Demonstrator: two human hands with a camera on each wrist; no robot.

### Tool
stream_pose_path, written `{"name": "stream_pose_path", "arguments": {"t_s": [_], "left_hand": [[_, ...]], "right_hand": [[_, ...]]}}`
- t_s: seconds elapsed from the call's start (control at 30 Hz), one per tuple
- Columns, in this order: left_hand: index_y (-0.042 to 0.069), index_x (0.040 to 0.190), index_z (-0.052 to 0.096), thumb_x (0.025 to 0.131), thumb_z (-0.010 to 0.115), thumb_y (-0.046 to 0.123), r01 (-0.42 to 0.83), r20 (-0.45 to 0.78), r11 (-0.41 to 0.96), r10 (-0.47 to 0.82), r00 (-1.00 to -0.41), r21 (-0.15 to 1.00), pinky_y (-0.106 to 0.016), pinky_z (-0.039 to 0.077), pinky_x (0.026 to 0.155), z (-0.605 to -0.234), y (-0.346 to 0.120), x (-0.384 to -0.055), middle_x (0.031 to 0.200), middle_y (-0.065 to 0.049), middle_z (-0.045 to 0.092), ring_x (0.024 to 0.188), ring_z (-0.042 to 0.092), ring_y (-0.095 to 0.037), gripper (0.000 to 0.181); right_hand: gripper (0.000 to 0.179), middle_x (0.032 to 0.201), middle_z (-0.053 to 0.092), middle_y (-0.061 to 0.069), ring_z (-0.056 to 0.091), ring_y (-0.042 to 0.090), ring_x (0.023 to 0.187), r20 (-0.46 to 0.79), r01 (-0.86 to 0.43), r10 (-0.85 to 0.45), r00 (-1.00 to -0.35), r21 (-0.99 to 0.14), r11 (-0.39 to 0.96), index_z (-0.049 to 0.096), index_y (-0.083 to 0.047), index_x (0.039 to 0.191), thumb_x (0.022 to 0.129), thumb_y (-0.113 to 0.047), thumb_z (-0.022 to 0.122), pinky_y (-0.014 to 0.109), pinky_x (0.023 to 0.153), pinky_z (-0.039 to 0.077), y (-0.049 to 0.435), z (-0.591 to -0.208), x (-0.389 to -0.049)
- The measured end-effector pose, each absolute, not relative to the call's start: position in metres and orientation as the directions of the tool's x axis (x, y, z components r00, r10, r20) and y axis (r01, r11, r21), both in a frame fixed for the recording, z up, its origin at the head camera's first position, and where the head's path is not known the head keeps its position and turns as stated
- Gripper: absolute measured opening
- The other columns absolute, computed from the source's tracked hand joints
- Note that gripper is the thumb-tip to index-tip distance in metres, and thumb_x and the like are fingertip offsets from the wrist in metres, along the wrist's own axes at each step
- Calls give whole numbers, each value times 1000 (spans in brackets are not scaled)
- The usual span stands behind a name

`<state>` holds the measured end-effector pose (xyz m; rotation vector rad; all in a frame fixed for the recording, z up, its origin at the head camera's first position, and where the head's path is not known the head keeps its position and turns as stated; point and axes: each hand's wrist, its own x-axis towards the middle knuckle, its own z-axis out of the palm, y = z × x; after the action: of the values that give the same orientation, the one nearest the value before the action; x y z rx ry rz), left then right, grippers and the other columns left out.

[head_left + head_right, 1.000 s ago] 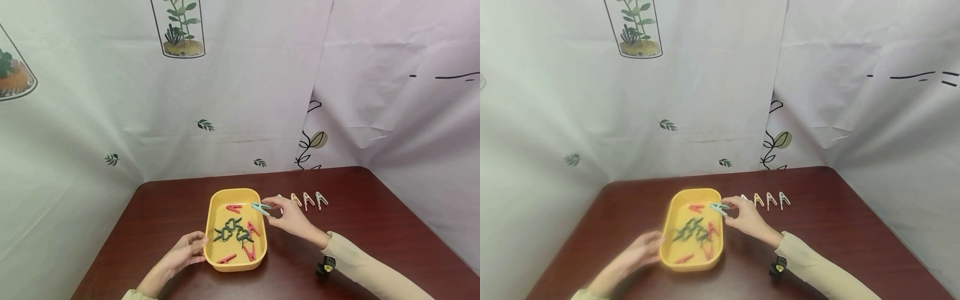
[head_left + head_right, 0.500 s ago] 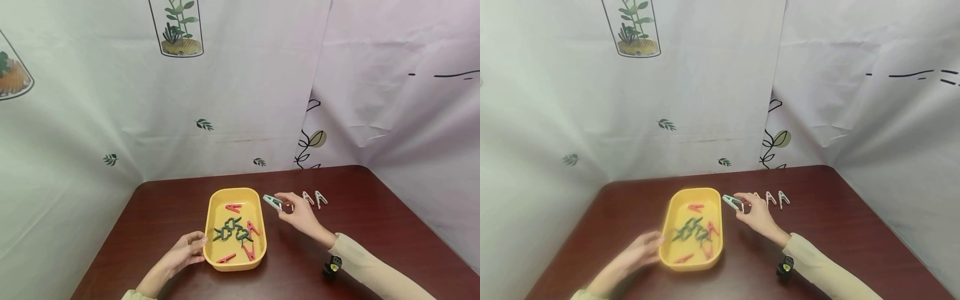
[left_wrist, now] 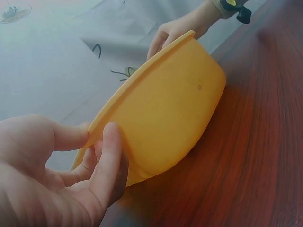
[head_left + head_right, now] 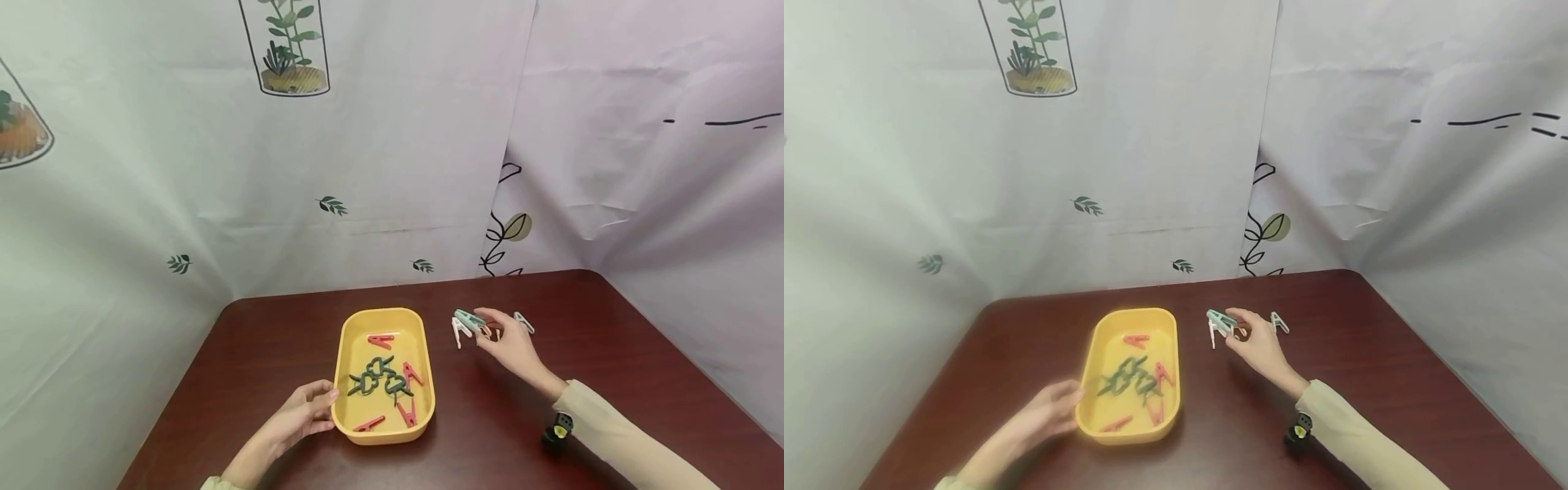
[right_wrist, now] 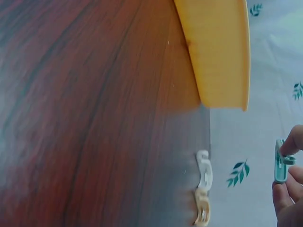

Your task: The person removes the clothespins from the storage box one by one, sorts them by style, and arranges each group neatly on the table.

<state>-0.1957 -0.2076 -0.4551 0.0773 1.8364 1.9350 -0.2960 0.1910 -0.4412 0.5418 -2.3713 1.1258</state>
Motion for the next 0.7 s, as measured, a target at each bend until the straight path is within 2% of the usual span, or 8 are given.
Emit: {"name": "stream_pose_path", "arguments": {"t_s": [0.03,0.1,0.2,0.23,0.33,0.53,0.7], "left_hand": [[0,115,45,100,51,21,-294,-275,6,368,-888,956,-20,55,67,-455,-208,-196,87,0,57,71,60,-7,26],[0,115,45,100,52,21,-298,-280,9,366,-888,955,-20,55,67,-455,-208,-196,87,0,57,71,60,-7,27],[0,115,45,100,52,22,-299,-283,13,363,-888,954,-20,55,67,-455,-208,-197,87,0,58,71,60,-7,28],[0,115,45,100,52,22,-299,-283,13,363,-888,954,-20,55,67,-455,-208,-197,87,0,58,72,60,-7,28],[0,115,45,100,51,22,-300,-283,11,366,-887,954,-20,55,67,-455,-208,-196,87,0,57,71,60,-7,27],[0,112,45,100,52,20,-291,-270,3,377,-886,957,-19,55,67,-454,-208,-195,86,0,57,71,60,-7,24],[1,113,46,100,52,19,-283,-262,0,377,-888,959,-19,55,67,-452,-207,-194,88,0,57,72,60,-7,23]], "right_hand": [[44,102,72,13,70,33,88,554,-520,-146,-820,-613,595,65,-6,117,74,-1,72,27,68,43,193,-442,-297],[43,101,72,14,70,33,87,556,-515,-140,-820,-607,606,65,-5,116,74,-1,72,39,83,46,198,-443,-298],[44,98,72,14,70,32,86,544,-497,-132,-828,-606,621,65,-4,117,74,-1,71,53,89,46,205,-444,-300],[44,98,72,14,70,32,85,537,-491,-132,-833,-609,623,64,-4,117,74,-1,71,53,89,48,208,-445,-300],[45,99,72,14,68,30,85,509,-461,-121,-852,-621,634,64,-3,118,74,-1,72,45,72,56,214,-446,-301],[43,98,72,13,67,29,84,496,-428,-100,-863,-610,667,65,-4,116,74,0,70,35,70,55,224,-449,-302],[41,98,72,12,66,24,79,453,-398,-113,-884,-606,689,65,-4,115,75,-2,72,32,67,53,231,-451,-302]]}}
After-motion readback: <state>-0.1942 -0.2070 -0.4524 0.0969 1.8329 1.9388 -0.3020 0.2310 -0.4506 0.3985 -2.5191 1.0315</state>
